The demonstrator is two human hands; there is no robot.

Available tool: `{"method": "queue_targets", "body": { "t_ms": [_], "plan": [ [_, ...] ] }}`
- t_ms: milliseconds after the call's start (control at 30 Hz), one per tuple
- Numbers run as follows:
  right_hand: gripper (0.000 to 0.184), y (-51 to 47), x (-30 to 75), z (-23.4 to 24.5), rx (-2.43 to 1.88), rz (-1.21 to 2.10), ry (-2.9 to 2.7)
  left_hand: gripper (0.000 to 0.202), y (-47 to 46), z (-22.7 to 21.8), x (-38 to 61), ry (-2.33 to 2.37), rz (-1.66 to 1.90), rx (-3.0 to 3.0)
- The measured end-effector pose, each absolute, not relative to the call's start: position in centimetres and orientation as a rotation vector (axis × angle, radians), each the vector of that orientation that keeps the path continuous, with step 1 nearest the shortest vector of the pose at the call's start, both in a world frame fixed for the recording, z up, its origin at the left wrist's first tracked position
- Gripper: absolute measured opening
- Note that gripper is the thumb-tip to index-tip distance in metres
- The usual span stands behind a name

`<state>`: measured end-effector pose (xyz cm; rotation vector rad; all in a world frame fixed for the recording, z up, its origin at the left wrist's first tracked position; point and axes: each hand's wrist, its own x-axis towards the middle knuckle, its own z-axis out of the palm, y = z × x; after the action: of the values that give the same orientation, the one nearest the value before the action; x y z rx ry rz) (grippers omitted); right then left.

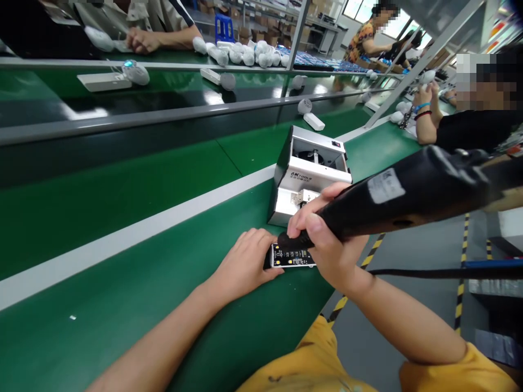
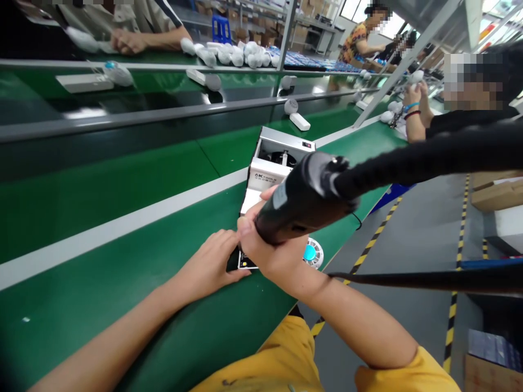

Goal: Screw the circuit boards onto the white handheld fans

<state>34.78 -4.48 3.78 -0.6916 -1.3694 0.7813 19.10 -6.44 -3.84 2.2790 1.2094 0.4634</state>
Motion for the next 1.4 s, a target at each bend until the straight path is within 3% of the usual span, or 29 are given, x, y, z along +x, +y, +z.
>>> {"method": "queue_targets", "body": {
  "t_ms": [367, 700, 933, 1133, 1400],
  "plan": [
    [0.031, -3.7, 33.7, 4.0, -0.692, 0.858, -1.405, 0.047, -6.3, -4.2, 19.1, 1.210, 0.451, 2.283],
    [0.023, -2.2, 37.3, 8.9, -0.637, 0.414, -1.131, 0.044, -6.2, -3.3, 19.0, 1.191, 0.385, 2.231],
    [0.021, -2.5, 36.7, 8.1, -0.673, 0.530, -1.233, 0.043, -6.2, -3.3, 19.0, 1.182, 0.404, 2.231],
    [0.025, -6.5, 36.5, 6.6, -0.667, 0.821, -1.371, 0.043, -6.2, -3.1, 19.2, 1.192, 0.403, 2.243],
    [0.028, -7.4, 35.7, 3.9, -0.728, 0.781, -1.462, 0.035, -6.3, -2.8, 19.3, 1.199, 0.417, 2.271]
  ]
}}
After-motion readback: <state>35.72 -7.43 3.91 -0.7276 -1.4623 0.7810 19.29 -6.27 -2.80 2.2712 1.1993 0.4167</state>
